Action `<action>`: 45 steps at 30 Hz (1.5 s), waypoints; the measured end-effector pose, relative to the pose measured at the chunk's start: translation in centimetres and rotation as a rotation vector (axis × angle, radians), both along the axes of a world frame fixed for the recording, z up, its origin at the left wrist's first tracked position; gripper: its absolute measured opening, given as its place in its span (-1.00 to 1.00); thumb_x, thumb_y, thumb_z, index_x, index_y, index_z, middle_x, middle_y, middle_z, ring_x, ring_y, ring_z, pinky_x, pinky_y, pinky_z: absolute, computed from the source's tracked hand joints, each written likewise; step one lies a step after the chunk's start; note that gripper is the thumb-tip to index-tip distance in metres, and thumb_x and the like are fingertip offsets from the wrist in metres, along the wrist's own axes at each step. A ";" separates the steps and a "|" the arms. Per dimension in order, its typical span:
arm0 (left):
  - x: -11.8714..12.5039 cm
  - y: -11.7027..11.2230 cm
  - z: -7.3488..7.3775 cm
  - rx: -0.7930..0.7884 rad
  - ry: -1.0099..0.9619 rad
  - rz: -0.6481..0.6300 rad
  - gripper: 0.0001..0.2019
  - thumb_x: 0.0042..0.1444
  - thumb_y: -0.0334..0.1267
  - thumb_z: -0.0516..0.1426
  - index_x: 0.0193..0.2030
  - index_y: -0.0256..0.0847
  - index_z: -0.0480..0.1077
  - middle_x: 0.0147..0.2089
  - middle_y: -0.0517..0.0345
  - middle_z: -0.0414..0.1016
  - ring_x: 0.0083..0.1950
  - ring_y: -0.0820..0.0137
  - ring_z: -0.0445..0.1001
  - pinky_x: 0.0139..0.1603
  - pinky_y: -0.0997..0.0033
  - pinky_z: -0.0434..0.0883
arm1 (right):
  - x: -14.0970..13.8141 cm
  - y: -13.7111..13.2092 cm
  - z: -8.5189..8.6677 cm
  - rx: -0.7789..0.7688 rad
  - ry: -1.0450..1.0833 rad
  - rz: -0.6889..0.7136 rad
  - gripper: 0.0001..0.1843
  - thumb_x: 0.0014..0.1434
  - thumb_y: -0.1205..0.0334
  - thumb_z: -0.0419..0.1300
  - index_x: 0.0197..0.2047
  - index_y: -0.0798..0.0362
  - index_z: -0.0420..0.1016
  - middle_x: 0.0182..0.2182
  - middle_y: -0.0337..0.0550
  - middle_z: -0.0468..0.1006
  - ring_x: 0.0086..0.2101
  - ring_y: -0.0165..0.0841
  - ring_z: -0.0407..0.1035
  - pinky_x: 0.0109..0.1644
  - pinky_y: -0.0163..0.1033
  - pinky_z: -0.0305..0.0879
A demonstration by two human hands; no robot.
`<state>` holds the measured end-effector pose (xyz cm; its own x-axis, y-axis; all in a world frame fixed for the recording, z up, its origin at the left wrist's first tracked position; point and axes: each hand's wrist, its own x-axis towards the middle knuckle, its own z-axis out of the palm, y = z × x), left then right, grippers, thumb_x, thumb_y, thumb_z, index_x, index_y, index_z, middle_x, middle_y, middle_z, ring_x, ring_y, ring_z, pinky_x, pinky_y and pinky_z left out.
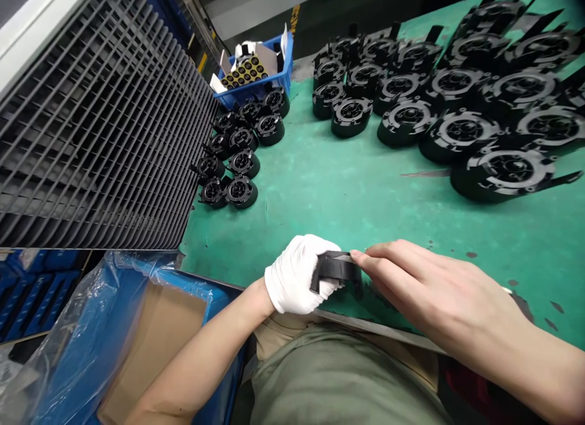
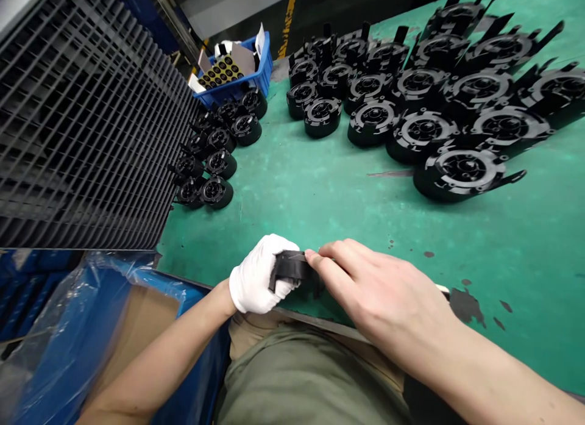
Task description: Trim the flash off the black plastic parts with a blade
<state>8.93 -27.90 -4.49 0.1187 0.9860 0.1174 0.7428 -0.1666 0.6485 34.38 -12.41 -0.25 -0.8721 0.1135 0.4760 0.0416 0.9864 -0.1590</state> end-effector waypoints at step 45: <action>-0.4 1.3 0.5 -0.148 -0.168 -0.128 -0.76 0.20 -0.21 0.34 -0.08 -0.02 0.38 -0.24 0.15 0.57 -0.31 0.21 0.49 -0.20 0.14 0.44 | 3.0 0.0 -2.1 -0.315 -0.057 -0.032 -0.59 0.77 0.28 0.25 0.52 -0.12 0.72 0.16 0.00 0.92 -0.12 -0.12 0.84 -0.23 -0.13 0.68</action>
<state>8.48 -26.55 -4.00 0.2348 0.9720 0.0010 0.6016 -0.1462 0.7853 37.41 -12.45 -2.33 -0.8901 0.2752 0.3633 0.0893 0.8870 -0.4532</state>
